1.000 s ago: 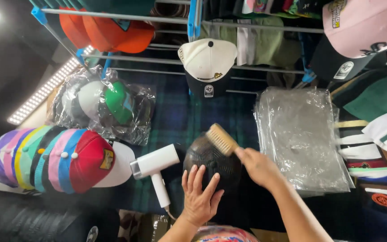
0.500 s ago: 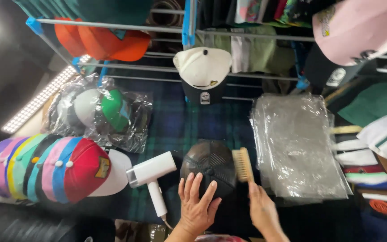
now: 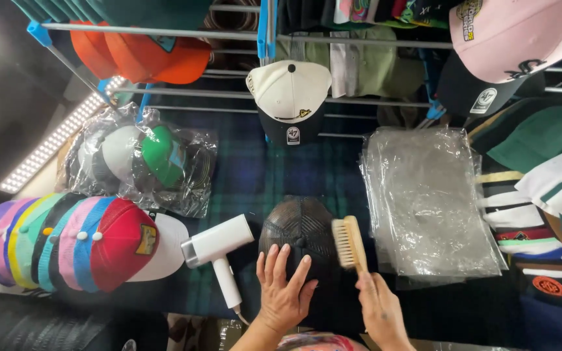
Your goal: The person is cleaning a black mesh hat using a brush and a lint roller at a packing station.
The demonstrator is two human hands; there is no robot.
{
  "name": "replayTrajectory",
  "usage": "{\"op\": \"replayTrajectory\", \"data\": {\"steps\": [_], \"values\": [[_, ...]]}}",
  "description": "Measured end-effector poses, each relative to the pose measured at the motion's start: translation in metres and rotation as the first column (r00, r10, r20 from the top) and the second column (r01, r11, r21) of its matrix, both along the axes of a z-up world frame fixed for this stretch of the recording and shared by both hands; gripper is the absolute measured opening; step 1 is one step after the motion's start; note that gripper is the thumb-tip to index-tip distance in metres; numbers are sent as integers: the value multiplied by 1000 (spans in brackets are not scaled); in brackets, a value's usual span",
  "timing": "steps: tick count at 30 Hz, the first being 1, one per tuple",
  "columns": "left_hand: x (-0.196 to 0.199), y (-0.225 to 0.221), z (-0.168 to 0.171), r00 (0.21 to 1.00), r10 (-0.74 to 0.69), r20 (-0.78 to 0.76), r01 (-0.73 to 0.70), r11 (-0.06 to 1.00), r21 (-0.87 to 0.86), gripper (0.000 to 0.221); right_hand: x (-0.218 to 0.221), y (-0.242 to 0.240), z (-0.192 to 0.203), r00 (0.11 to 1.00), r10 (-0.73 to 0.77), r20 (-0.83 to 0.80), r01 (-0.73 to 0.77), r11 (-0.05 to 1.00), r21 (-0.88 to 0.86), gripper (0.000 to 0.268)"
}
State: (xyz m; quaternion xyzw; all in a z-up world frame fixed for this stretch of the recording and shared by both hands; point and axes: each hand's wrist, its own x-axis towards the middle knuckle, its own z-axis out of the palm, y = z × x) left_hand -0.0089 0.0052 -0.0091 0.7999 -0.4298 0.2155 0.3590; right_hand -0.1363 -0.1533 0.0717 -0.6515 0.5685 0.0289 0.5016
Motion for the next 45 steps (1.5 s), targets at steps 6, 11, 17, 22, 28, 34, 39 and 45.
{"op": "replayTrajectory", "data": {"steps": [6,11,17,22,28,34,39,45], "values": [[1,3,3,1000,-8,11,7,1000,12,48,32,-42,10,953,230,-198,-237,971,-16,71],[1,0,-2,1000,-7,22,7,1000,-14,46,41,-20,69,817,522,-245,-571,790,-223,42],[0,2,8,1000,-14,13,15,1000,-10,45,97,-80,36,834,419,-358,-464,885,-45,72],[3,1,12,999,-30,28,30,999,-23,42,65,-50,17,969,221,-112,-227,973,-44,56],[1,2,2,1000,-25,19,25,1000,-5,44,-6,3,-35,996,-79,47,72,989,133,55],[-12,2,30,998,56,8,-56,998,14,41,-20,11,6,999,-19,42,24,992,-120,45],[-26,-10,107,911,-251,-327,213,966,-148,48,-9,29,-29,994,86,69,-73,983,-171,29],[42,-11,131,206,53,-977,-2,999,53,46,42,27,3,467,882,65,-401,276,-874,25]]}}
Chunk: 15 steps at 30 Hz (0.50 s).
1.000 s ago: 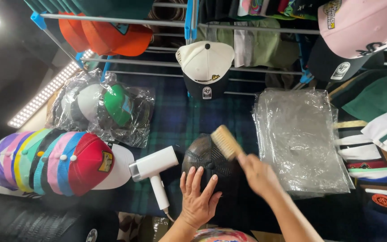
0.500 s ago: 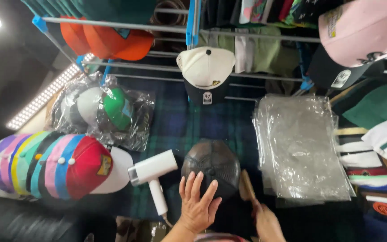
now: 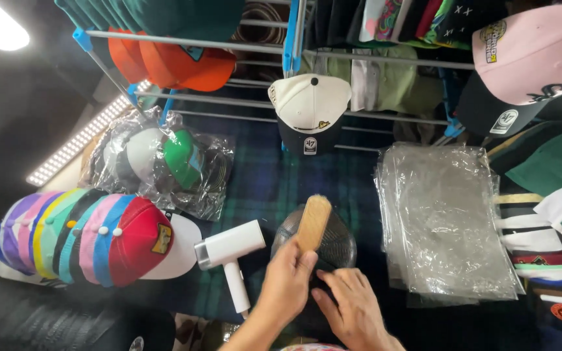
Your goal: The person is cleaning a black mesh hat using a brush and a lint roller at a packing station.
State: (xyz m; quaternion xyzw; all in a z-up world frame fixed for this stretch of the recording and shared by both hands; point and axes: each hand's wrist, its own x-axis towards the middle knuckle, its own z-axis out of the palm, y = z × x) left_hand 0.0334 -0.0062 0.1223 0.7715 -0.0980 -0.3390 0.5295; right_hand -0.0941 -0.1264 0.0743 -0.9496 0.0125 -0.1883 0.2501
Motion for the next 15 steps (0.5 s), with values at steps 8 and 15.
{"op": "replayTrajectory", "data": {"steps": [8,15], "values": [[90,6,-24,697,-570,434,382,809,447,47,6,4,-11,987,-58,148,82,983,-167,15],[80,-52,46,459,-866,198,628,473,618,55,10,3,-25,977,-56,207,97,976,-195,9]]}}
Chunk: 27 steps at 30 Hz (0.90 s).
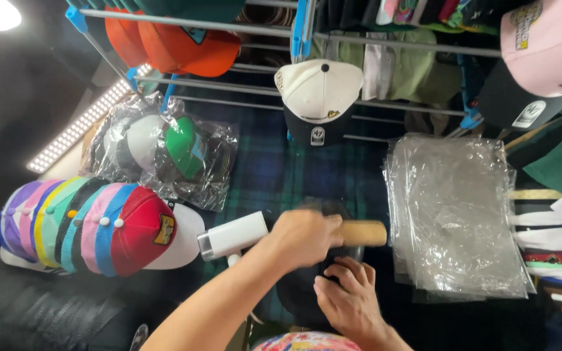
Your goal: The person is cleaning a black mesh hat using a brush and a lint roller at a packing station.
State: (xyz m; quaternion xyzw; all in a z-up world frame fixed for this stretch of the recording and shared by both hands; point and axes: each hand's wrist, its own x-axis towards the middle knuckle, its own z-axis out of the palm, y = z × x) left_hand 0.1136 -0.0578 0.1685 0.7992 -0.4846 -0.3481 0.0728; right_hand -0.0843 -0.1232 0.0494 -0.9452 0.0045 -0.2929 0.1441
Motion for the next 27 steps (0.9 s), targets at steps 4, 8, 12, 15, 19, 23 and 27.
{"op": "replayTrajectory", "data": {"steps": [4,8,12,15,19,23,27], "values": [[52,-22,-52,967,194,167,-220,963,155,38,4,-1,6,1000,20,3,-20,999,47,4],[82,4,-87,917,297,266,-350,919,182,37,6,-1,11,998,14,56,-18,997,72,5],[21,27,-7,922,383,53,-382,924,-34,38,5,0,14,996,33,80,-38,997,60,4],[18,35,-28,994,70,82,-64,996,-66,51,11,-4,11,997,39,68,-44,997,69,5],[52,46,-56,897,421,135,-433,898,77,31,4,2,3,997,11,74,-17,997,75,5],[24,44,-32,909,368,193,-323,918,-230,40,6,2,11,998,21,64,-25,998,62,7],[23,49,-60,939,336,68,-317,927,-201,40,3,1,5,995,47,91,-52,997,50,5]]}}
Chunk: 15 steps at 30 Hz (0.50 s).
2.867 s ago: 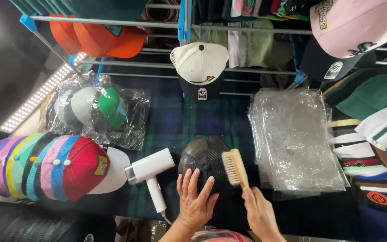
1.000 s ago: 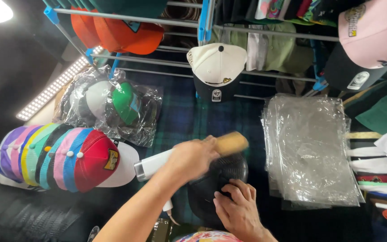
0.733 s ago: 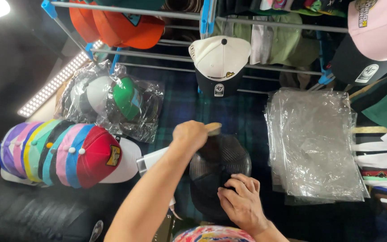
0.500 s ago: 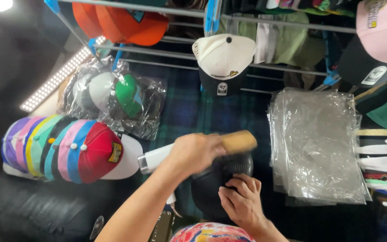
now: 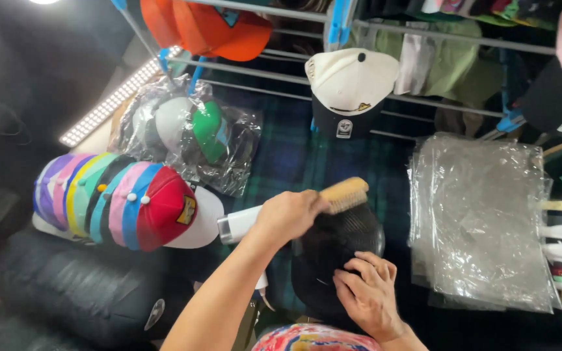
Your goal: The person is cleaning a black mesh hat using a brush and a lint roller at a packing station.
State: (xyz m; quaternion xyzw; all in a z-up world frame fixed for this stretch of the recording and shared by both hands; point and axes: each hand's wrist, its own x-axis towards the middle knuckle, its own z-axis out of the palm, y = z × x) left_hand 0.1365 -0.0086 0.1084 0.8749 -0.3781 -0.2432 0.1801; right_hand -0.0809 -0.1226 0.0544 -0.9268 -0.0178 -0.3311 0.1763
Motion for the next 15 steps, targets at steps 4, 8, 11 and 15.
{"op": "replayTrajectory", "data": {"steps": [4,8,11,15], "values": [[6,39,-67,965,248,-91,-214,937,276,24,-1,-1,-10,998,-55,-17,55,998,18,9],[-45,71,-61,878,458,-140,-451,889,76,39,-1,-1,-15,998,-61,-26,62,997,35,6],[-84,67,-21,770,487,-413,-547,836,-35,46,0,-1,-11,998,-51,-43,52,998,35,5],[-103,89,-79,650,590,-479,-614,779,126,46,0,-2,-11,998,-48,-32,49,998,33,5]]}}
